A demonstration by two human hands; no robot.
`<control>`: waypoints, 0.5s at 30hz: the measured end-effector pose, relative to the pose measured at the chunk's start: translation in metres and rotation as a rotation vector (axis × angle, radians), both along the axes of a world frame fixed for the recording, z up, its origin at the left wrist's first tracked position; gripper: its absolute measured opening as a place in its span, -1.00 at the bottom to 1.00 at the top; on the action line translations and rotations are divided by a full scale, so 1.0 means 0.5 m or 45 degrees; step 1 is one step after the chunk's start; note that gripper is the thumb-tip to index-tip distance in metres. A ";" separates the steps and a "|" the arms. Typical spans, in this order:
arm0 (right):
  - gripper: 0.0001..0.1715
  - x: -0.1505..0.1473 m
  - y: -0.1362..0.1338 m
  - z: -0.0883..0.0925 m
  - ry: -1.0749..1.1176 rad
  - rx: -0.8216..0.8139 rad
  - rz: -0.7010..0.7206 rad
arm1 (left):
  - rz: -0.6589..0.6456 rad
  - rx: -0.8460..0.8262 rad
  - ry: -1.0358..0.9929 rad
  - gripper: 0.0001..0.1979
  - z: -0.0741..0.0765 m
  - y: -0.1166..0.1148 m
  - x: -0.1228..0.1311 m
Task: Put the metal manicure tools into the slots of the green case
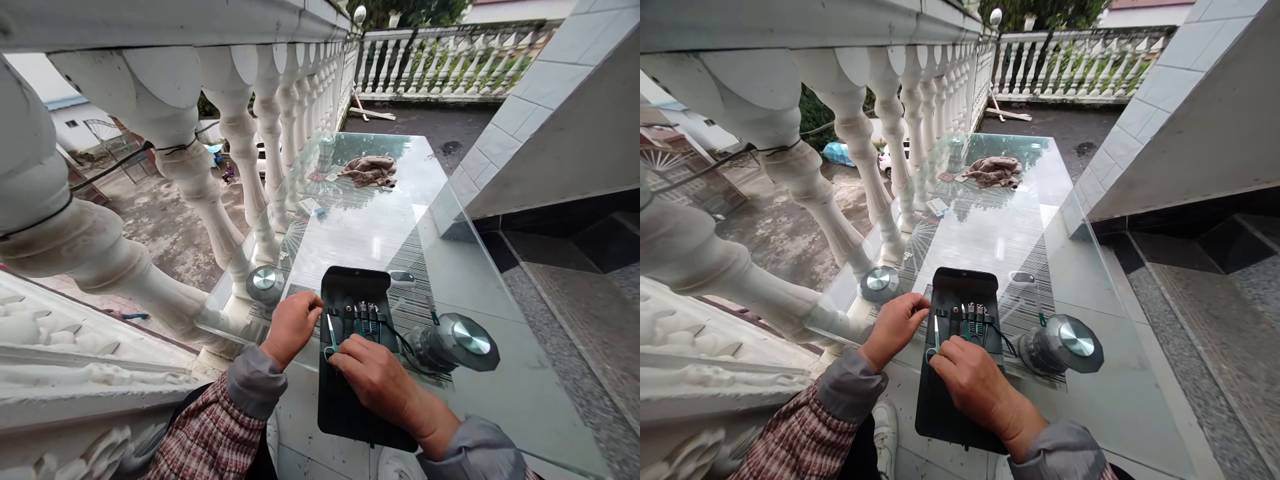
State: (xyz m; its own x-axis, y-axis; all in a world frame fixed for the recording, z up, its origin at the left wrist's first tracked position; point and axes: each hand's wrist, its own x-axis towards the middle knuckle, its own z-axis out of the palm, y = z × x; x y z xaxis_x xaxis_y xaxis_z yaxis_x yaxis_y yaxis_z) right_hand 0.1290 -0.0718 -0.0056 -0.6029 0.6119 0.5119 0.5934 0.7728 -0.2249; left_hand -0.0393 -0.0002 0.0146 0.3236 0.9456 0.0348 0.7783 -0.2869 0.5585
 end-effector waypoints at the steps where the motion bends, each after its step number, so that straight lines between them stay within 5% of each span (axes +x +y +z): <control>1: -0.73 0.000 0.000 -0.001 0.005 -0.013 -0.007 | -0.011 0.018 0.043 -0.91 -0.003 0.000 0.001; 15: -0.73 -0.007 0.006 -0.007 -0.020 -0.088 -0.078 | -0.074 0.061 0.235 -0.81 -0.015 0.000 0.003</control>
State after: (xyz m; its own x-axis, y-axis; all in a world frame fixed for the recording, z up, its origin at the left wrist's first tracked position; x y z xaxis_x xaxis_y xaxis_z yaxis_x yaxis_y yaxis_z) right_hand 0.1254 -0.0686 -0.0090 -0.5709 0.6814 0.4581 0.6429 0.7180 -0.2667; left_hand -0.0376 0.0000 0.0069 0.3823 0.9239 0.0148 0.8476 -0.3570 0.3925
